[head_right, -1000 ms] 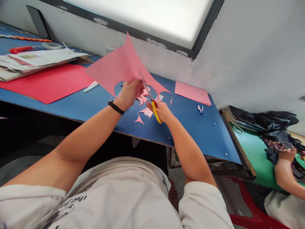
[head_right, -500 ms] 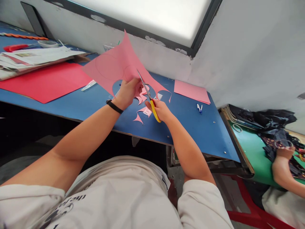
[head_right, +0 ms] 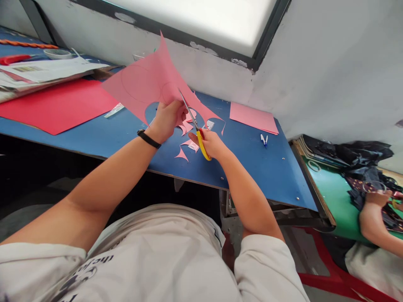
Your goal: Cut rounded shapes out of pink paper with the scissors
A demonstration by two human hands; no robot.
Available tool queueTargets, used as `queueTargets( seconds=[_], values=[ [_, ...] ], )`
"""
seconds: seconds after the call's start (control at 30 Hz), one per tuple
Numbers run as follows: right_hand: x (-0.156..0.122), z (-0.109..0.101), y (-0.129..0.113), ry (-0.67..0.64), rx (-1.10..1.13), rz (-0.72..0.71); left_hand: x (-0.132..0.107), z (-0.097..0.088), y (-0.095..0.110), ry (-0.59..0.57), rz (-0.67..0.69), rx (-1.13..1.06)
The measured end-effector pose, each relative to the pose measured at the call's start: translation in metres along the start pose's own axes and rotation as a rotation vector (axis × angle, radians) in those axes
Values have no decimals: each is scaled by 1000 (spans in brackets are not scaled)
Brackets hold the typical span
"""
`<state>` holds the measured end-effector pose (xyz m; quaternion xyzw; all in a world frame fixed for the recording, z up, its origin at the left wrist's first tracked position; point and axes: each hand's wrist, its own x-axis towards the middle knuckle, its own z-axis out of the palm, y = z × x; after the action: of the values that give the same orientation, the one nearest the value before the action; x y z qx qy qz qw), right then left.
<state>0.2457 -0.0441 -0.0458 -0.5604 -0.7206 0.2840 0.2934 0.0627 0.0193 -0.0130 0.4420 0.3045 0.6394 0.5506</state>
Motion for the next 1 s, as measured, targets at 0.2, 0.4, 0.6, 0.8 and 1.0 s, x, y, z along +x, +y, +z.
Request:
queueTargets(
  seconds=[0.2,0.4,0.6,0.8,1.0],
  values=[
    [2,0,0,4,-41,0,1,-2,-3,3,5,38],
    [1,-1,-2,3,-72,-3,-1,-3,-1,10,-11,65],
    [2,-1,-1,1,-76,7,1,-4,-1,3,-10,80],
    [3,0,1,22,-86,0,-1,-3,0,-2,-13,65],
    [1,-1,0,12,-79,6,-1,-3,-2,12,-24,58]
  ],
)
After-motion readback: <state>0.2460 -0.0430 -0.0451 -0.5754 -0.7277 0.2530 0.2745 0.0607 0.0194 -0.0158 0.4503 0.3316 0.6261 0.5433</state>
